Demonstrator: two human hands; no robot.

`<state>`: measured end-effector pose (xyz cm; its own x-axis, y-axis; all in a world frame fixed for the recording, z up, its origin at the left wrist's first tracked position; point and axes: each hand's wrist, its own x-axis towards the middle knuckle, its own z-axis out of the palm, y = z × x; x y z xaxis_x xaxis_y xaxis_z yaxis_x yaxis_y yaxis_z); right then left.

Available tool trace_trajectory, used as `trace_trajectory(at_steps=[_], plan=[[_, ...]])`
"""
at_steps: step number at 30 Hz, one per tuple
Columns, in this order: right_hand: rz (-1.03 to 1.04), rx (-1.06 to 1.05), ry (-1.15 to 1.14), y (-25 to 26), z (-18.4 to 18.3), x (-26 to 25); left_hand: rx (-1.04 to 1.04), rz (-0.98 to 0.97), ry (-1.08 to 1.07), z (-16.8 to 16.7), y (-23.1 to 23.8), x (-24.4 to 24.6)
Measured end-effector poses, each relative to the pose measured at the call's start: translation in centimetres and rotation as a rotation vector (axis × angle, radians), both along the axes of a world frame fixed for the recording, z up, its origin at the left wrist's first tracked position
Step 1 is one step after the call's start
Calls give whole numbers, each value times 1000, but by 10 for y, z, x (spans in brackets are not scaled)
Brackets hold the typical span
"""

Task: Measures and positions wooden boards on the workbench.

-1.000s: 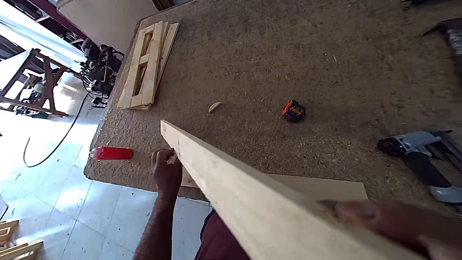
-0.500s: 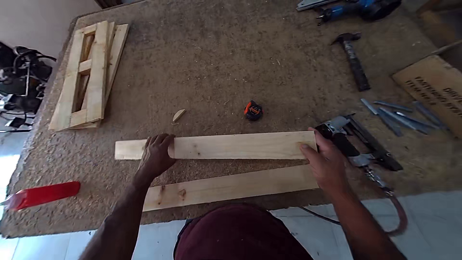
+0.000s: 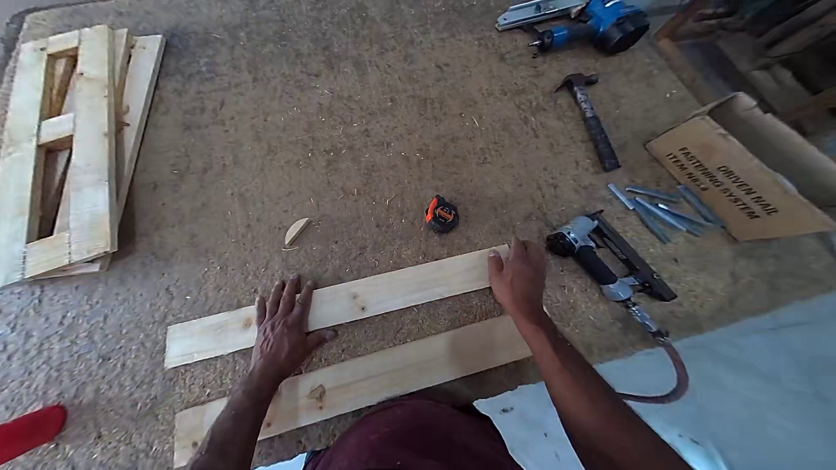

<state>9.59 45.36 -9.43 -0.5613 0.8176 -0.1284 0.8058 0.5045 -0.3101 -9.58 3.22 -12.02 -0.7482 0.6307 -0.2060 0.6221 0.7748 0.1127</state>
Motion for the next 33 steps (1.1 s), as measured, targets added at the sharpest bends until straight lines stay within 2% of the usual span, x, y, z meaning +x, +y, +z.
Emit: trace_trajectory(at_steps=[3, 6, 8, 11, 13, 16, 18, 19, 20, 23, 26, 28, 30, 33], plan=[[259, -48, 85, -15, 21, -52, 199, 5, 34, 0, -5, 2], [489, -57, 15, -15, 11, -110, 406, 10, 45, 11, -1, 17], [528, -64, -91, -6, 0, -133, 492, 41, -14, 19, 8, 32], [463, -138, -87, 4, 3, -145, 585, 78, -162, 28, 26, 52], [401, -263, -20, -12, 29, -135, 650, 167, -385, 39, 37, 61], [449, -509, 111, -72, 73, -98, 954, 357, -1010, 51, 51, 70], [489, -731, 129, -124, 83, -68, 1152, 449, -1420, 55, 61, 80], [518, -825, 122, -147, 82, -55, 1219, 478, -1553, 57, 67, 86], [557, -888, 102, -166, 78, -44, 1221, 502, -1592, 58, 71, 93], [728, -915, -64, -173, 68, -20, 866, 489, -1387, 47, 76, 113], [680, -630, -90, -133, 65, 2, 682, 458, -1163, 59, 70, 110], [575, -402, -89, -98, 48, 16, 545, 534, -893, 83, 55, 87], [474, -283, -88, -57, 30, 30, 380, 647, -647, 105, 38, 52], [346, -200, -80, -23, 22, 53, 149, 764, -476, 102, -4, 4]])
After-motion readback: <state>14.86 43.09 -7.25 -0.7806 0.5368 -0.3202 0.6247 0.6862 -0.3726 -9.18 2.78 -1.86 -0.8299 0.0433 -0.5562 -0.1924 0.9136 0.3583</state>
